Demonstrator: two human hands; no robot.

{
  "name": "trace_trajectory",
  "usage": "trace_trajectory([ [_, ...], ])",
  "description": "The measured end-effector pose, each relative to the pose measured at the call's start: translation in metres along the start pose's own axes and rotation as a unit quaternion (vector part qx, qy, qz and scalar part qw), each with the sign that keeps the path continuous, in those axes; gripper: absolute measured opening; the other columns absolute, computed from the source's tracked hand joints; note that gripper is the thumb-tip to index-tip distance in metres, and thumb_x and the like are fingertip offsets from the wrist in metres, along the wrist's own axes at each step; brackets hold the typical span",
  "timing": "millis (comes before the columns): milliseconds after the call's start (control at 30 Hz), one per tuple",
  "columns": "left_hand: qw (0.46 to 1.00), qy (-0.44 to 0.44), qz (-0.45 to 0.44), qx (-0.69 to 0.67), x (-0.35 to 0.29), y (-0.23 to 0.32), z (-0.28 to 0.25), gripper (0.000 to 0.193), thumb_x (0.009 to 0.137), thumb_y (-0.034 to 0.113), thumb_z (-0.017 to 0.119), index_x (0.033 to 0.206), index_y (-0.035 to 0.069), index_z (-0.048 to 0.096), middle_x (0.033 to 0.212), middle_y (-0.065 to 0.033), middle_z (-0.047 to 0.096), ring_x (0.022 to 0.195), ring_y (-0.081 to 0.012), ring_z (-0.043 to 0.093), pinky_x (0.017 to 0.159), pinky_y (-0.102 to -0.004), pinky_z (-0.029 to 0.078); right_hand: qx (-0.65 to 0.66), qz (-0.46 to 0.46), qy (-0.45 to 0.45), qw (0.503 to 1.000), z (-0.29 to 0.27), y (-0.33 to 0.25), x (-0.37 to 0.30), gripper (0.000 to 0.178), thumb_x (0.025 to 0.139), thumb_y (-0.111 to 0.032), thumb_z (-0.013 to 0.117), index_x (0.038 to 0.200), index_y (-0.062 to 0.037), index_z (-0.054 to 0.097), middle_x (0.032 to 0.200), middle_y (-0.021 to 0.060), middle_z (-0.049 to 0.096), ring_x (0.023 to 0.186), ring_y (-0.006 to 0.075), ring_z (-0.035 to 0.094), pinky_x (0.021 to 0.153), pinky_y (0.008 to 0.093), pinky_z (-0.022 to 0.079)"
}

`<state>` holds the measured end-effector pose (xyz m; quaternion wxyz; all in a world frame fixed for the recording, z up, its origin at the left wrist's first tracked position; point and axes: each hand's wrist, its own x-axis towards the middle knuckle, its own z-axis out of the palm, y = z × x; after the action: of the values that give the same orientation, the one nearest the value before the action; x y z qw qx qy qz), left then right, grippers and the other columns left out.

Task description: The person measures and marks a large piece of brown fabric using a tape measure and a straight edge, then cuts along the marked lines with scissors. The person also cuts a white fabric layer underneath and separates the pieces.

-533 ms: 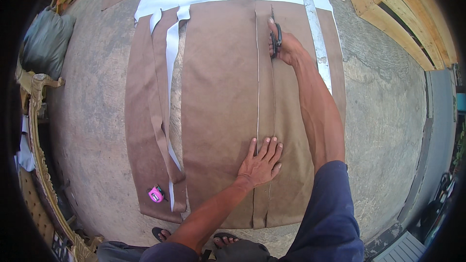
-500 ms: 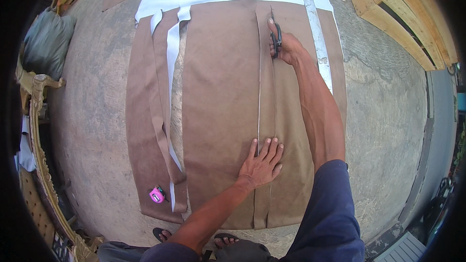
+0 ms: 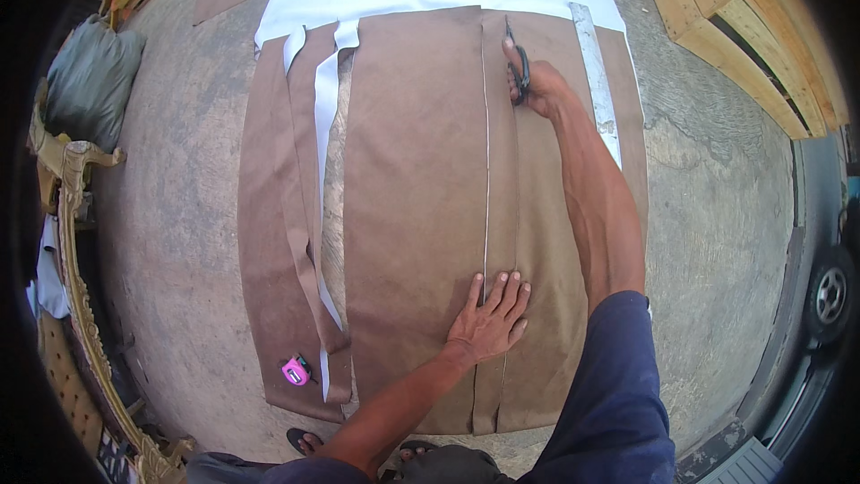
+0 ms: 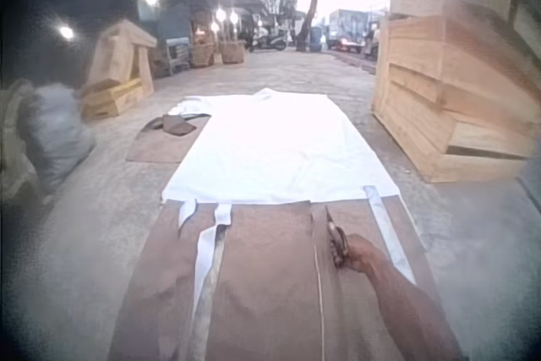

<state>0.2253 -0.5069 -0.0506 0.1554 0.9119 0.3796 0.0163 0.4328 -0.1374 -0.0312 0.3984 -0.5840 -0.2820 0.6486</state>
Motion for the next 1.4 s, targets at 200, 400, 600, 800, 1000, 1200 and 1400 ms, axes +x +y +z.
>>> trace_trajectory([
  [200,1.000,0.014,0.003,-0.003,0.000,0.000,0.001,0.064,0.102,0.047,0.045,0.155,0.012,0.039,0.159,-0.0132,0.035,0.145,-0.0281,0.037,0.118,-0.0626,0.028,0.020,-0.007,0.011,1.000,0.002,-0.011,0.015,0.055,0.085,-0.064,0.077,0.078,-0.0136,0.056,0.067,-0.0018,0.053,0.056,0.0098,0.052,0.048,0.0240,0.046],
  [400,0.999,0.033,0.002,-0.001,-0.001,0.000,0.004,0.063,0.101,0.047,0.047,0.153,0.012,0.042,0.158,-0.0132,0.036,0.144,-0.0280,0.037,0.118,-0.0624,0.030,0.023,0.007,-0.011,1.000,-0.001,-0.020,0.023,0.055,0.083,-0.063,0.079,0.078,-0.0128,0.056,0.066,-0.0023,0.053,0.054,0.0090,0.051,0.046,0.0219,0.044],
  [600,0.999,0.044,0.000,-0.011,-0.001,-0.001,0.005,0.062,0.100,0.046,0.049,0.152,0.012,0.043,0.157,-0.0130,0.038,0.143,-0.0277,0.040,0.118,-0.0619,0.029,-0.004,-0.017,0.050,0.999,0.001,-0.023,0.035,0.055,0.080,-0.061,0.084,0.078,-0.0125,0.057,0.066,-0.0020,0.053,0.054,0.0099,0.051,0.047,0.0239,0.045],
  [800,0.999,0.030,-0.006,-0.027,0.001,-0.001,-0.001,0.062,0.099,0.046,0.050,0.151,0.013,0.045,0.156,-0.0127,0.041,0.144,-0.0282,0.041,0.119,-0.0620,0.027,0.006,-0.015,0.025,1.000,0.007,-0.018,0.001,0.056,0.079,-0.062,0.083,0.080,-0.0125,0.057,0.069,-0.0012,0.052,0.058,0.0124,0.052,0.054,0.0287,0.049],
  [1000,0.999,0.027,-0.012,-0.019,-0.001,-0.001,0.003,0.064,0.099,0.048,0.048,0.152,0.013,0.044,0.160,-0.0128,0.039,0.147,-0.0284,0.037,0.121,-0.0620,0.023,-0.300,-0.111,0.216,0.923,-0.053,0.065,-0.176,0.067,0.085,-0.057,0.078,0.103,0.0057,0.062,0.082,0.0096,0.062,0.070,0.0183,0.058,0.063,0.0359,0.049],
  [1200,0.999,0.038,-0.017,-0.023,-0.002,0.000,0.012,0.065,0.100,0.048,0.047,0.153,0.012,0.044,0.162,-0.0129,0.037,0.152,-0.0285,0.031,0.124,-0.0610,0.016,-0.483,0.040,0.507,0.713,-0.200,0.244,-0.443,0.071,0.075,-0.056,0.085,0.094,0.0086,0.062,0.084,0.0272,0.066,0.080,0.0424,0.066,0.072,0.0498,0.050],
  [1400,0.998,0.034,0.049,-0.011,-0.008,-0.010,-0.001,0.048,0.097,0.039,0.057,0.135,0.010,0.059,0.148,-0.0131,0.049,0.141,-0.0311,0.041,0.122,-0.0577,0.022,-0.514,0.192,0.490,0.678,-0.260,0.377,-0.618,0.056,0.077,-0.039,0.084,0.101,0.0089,0.067,0.097,0.0335,0.069,0.099,0.0461,0.069,0.083,0.0497,0.055],
])
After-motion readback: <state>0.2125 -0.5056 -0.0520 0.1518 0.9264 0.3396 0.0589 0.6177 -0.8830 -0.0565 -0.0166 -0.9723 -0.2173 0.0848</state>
